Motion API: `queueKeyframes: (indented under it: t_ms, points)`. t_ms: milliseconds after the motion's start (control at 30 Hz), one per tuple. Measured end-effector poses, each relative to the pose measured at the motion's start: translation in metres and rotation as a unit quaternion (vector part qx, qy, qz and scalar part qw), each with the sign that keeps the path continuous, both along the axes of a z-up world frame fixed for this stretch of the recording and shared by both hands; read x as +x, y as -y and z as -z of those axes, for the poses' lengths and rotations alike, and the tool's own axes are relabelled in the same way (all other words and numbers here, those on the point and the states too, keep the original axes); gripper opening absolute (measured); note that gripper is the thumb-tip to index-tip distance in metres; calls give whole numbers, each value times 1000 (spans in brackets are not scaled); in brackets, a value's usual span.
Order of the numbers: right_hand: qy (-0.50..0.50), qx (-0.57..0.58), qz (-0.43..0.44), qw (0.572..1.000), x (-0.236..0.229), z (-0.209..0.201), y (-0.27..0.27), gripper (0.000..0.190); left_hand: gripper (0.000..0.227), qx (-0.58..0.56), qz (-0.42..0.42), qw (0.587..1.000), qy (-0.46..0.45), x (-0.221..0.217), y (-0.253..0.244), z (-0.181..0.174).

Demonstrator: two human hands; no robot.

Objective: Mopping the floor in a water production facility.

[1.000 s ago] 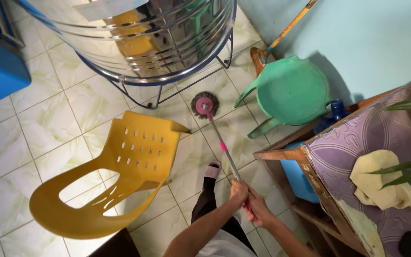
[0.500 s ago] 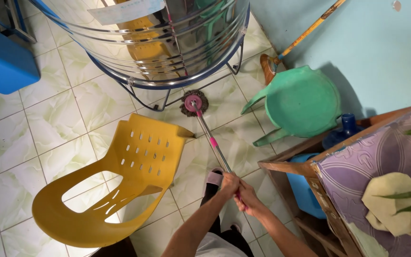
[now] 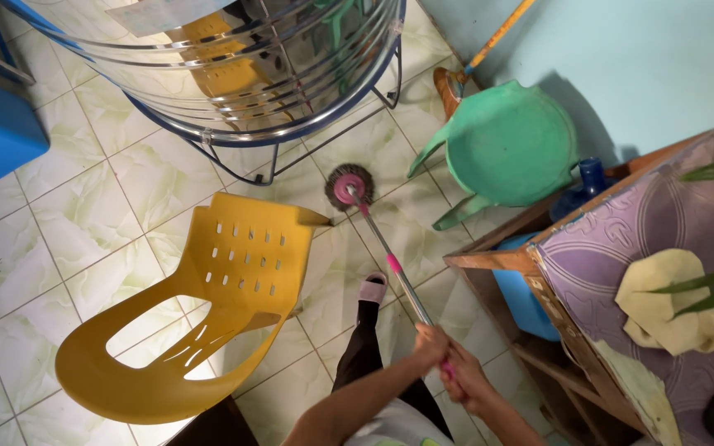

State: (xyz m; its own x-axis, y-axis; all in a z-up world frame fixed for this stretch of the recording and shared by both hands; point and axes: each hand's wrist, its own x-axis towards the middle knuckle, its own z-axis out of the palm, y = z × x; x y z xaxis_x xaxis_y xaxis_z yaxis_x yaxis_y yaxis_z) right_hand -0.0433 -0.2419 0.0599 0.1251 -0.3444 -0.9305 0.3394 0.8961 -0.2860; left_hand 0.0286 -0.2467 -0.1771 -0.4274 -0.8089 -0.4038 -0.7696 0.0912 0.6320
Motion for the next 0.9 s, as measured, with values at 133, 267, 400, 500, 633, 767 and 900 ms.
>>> queueKeyframes:
  t_ms: [133, 267, 400, 500, 633, 767, 900]
  points:
    - [-64, 98, 20, 993, -8, -22, -65, 44, 22, -39, 211, 968, 131, -16, -75, -34]
    - [-75, 66, 98, 990, 5, 11, -72, 46, 20, -167, 357, 899, 193, 5, -62, -22]
    - [-50, 44, 154, 986, 60, 16, 3, 44, 40, 259, -304, 912, -96, 47, 33, -13]
    - [-2, -38, 212, 977, 95, 27, 66, 34, 28, -190, 287, 936, 77, 79, 118, 29]
    - [25, -89, 250, 964, 116, 36, 150, 24, 26, -25, 259, 961, 93, 85, 226, 59]
    - [36, -106, 252, 961, 120, 76, 187, 18, 26, -89, 331, 924, 170, 98, 270, 65]
    - [14, -47, 254, 966, 126, 21, 191, 19, 31, 43, 155, 982, 101, 93, 256, 18]
